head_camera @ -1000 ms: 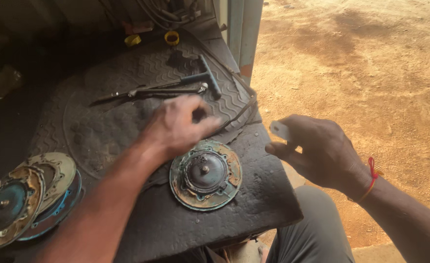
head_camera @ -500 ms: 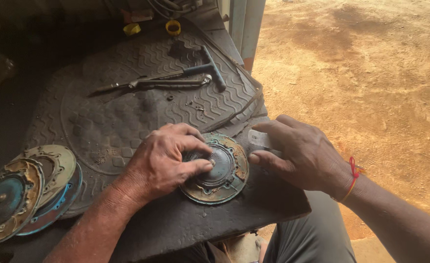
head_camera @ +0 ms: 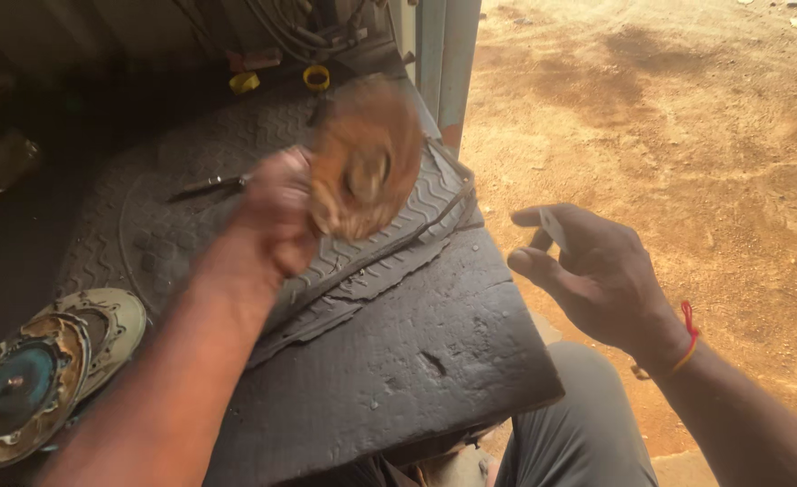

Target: The person uses a metal file to scrape and clean the edges of a circular metal part placed on a rubber mat. They rotate the part to access different sections and continue filing the surface.

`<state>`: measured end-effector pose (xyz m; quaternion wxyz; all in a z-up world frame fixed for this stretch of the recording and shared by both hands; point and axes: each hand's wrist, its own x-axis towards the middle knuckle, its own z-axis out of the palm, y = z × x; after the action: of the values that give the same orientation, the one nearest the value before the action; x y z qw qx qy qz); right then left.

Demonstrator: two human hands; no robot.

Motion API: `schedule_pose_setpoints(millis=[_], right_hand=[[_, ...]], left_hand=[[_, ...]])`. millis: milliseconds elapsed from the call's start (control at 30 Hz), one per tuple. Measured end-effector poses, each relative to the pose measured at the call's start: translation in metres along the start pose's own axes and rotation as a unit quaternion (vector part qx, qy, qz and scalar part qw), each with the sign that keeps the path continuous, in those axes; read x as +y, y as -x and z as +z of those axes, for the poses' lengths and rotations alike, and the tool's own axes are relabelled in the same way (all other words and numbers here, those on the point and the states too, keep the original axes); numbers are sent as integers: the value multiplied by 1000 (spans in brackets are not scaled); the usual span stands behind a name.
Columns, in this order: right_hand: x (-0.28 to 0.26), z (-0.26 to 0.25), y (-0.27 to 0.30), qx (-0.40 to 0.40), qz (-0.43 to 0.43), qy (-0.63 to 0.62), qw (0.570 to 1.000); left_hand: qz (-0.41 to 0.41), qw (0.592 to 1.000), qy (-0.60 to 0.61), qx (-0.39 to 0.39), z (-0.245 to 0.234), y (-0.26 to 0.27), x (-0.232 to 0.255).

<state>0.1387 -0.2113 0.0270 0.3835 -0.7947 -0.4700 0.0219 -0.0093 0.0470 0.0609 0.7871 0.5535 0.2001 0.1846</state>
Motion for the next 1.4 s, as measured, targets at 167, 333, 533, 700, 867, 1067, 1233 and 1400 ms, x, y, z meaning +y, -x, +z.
schedule_pose_setpoints(millis=[167,333,533,700,867,1067,1233,1400], right_hand=[[18,-6,7,18,-8,-2,1000],[16,-3,-5,43,-52,66,996],[-13,20,-57,-73,-155,112,979],[12,31,-62,-181,-129,176,959],[33,28,-44,-72,-126,114,983],[-8,29,-44,-49,-53,122,990],[-24,58,-51,-10,-100,71,992],[-18,72,-50,1,-129,98,987]], left_hand=[[31,979,-177,97,-11,-26,-13],[179,884,-424,85,-20,-19,-6],[188,784,-592,8,-17,-8,-44],[216,831,-513,-10,-32,-10,-32],[165,831,-530,-47,-21,-3,-36],[151,714,-673,-123,-6,8,-60],[133,736,-661,-56,-11,9,-60],[157,744,-648,-46,-17,9,-60]])
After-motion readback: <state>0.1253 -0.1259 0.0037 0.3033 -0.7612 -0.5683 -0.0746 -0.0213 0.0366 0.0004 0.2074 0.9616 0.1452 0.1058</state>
